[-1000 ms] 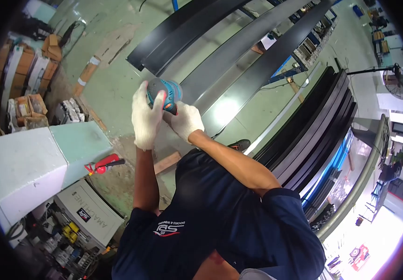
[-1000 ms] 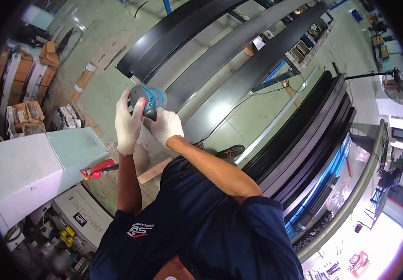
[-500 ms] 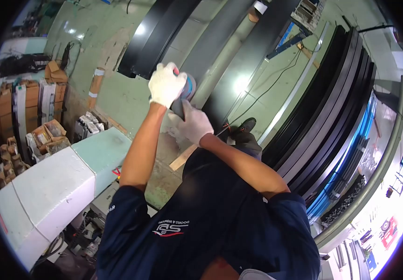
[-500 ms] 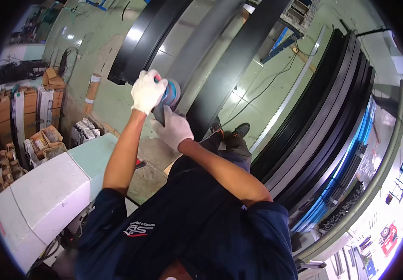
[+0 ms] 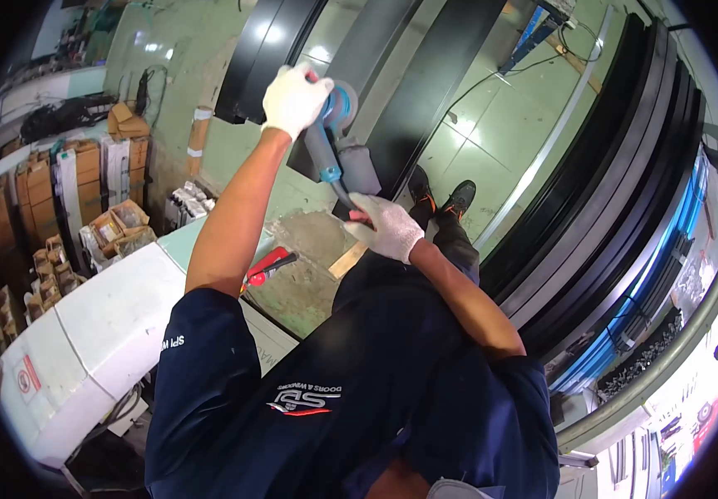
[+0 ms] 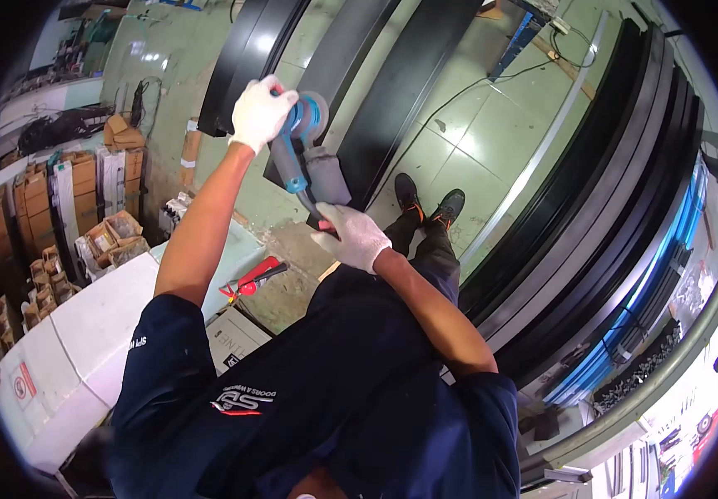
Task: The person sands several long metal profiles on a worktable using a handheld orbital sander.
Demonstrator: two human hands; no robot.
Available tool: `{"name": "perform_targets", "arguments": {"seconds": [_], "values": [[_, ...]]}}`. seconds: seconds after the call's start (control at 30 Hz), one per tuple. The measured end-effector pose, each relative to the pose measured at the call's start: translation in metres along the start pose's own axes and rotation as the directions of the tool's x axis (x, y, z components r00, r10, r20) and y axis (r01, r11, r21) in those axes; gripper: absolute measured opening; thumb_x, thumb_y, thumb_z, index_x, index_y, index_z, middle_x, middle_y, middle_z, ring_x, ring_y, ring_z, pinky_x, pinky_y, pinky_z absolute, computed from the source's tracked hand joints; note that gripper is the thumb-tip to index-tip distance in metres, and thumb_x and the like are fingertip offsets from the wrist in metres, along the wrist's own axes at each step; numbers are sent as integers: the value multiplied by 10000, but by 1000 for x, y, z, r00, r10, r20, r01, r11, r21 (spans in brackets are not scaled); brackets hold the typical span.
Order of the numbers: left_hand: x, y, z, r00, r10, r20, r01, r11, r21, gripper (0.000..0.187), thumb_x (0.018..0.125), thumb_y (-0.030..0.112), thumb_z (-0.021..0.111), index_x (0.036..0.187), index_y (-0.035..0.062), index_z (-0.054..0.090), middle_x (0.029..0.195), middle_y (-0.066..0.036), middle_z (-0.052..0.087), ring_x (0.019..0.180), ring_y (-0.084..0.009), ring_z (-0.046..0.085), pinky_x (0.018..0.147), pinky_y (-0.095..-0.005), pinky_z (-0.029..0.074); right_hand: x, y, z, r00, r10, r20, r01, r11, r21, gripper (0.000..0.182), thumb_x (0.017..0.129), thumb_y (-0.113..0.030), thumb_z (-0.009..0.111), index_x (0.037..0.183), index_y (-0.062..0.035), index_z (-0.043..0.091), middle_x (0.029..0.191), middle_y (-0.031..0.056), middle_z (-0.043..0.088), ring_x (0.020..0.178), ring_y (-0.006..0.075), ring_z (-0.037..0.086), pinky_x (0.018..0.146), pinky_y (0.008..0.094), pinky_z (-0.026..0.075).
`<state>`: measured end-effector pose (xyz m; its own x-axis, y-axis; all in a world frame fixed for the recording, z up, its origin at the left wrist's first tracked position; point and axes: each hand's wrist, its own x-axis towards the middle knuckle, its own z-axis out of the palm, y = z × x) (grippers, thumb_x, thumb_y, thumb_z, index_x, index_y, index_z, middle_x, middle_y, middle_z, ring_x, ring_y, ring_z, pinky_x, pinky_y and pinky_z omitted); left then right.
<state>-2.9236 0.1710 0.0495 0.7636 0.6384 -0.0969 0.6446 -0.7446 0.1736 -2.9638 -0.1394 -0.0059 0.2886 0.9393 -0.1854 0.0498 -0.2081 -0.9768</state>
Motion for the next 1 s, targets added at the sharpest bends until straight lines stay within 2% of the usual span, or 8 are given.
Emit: {"name": "perform_targets", "arguments": {"seconds": [0.23, 0.33, 0.5, 0.57, 0.63, 0.8, 0.87, 1.0], "values": [[-94, -54, -4, 977, -207, 50, 207, 978, 18, 409, 879, 502, 814, 1019, 124, 748, 1133, -225, 701, 1084, -464, 730, 967, -545, 584, -13, 5, -9, 850, 27, 526, 29, 995, -98, 632, 1038, -367, 691, 1589, -69, 605, 1383, 201, 741, 1319, 397, 692, 1152, 471, 533], [-108, -54, -6, 957, -283, 60, 281, 959, 41, 406, 880, 506, 807, 1012, 126, 753, 1130, -225, 705, 1079, -463, 735, 968, -548, 587, -17, 17, -12, 824, -43, 565, 135, 983, -121, 626, 1032, -349, 684, 1591, -77, 613, 1440, 196, 728, 1362, 395, 676, 1184, 462, 523], [-79, -14, -5, 969, -239, 61, 237, 971, 37, 399, 885, 500, 805, 1008, 123, 762, 1139, -233, 706, 1077, -468, 740, 962, -554, 592, -49, 41, -44, 917, 54, 395, -46, 999, -29, 486, 1029, -374, 739, 1430, -100, 742, 1240, 172, 780, 1203, 376, 743, 1065, 466, 572], [-47, 4, -5, 975, -210, 75, 209, 978, 26, 406, 906, 513, 779, 1053, 134, 791, 1174, -242, 713, 1104, -465, 744, 1002, -545, 591, -64, 62, -57, 958, 56, 281, -9, 986, -167, 490, 1010, -361, 772, 1427, -106, 739, 1200, 181, 777, 1161, 390, 740, 1030, 485, 580], [-8, 16, -1, 992, -117, 37, 114, 991, 67, 478, 902, 554, 756, 1062, 106, 810, 1200, -237, 737, 1116, -459, 752, 1030, -533, 595, -79, 77, -72, 976, 169, 138, -135, 965, -225, 432, 1012, -310, 760, 1383, -90, 757, 1208, 190, 785, 1156, 393, 747, 1024, 478, 589], [93, 44, 0, 996, -41, 79, 36, 997, 66, 520, 890, 547, 732, 1115, 82, 789, 1102, -212, 812, 1091, -409, 778, 974, -511, 602, -98, 123, -97, 881, 413, -229, -436, 898, -58, 348, 1002, -198, 774, 1316, -46, 779, 1176, 177, 804, 1092, 344, 787, 971, 401, 604], [94, 78, -30, 999, 18, -31, -18, 1000, -15, 431, 917, 435, 728, 1084, 51, 835, 1121, -243, 822, 1105, -446, 780, 992, -528, 611, -100, 153, -85, 842, 410, -352, -446, 895, -25, 335, 1005, -196, 773, 1304, -48, 785, 1221, 181, 806, 1144, 348, 783, 1000, 413, 599], [109, 63, -20, 998, 55, 7, -55, 998, 14, 484, 884, 477, 785, 1119, 56, 823, 1159, -235, 825, 1138, -426, 784, 1007, -523, 616, -100, 163, -65, 821, 397, -410, -472, 877, -97, 360, 1000, -198, 775, 1337, -69, 783, 1282, 178, 803, 1224, 365, 763, 1062, 434, 585]]}}
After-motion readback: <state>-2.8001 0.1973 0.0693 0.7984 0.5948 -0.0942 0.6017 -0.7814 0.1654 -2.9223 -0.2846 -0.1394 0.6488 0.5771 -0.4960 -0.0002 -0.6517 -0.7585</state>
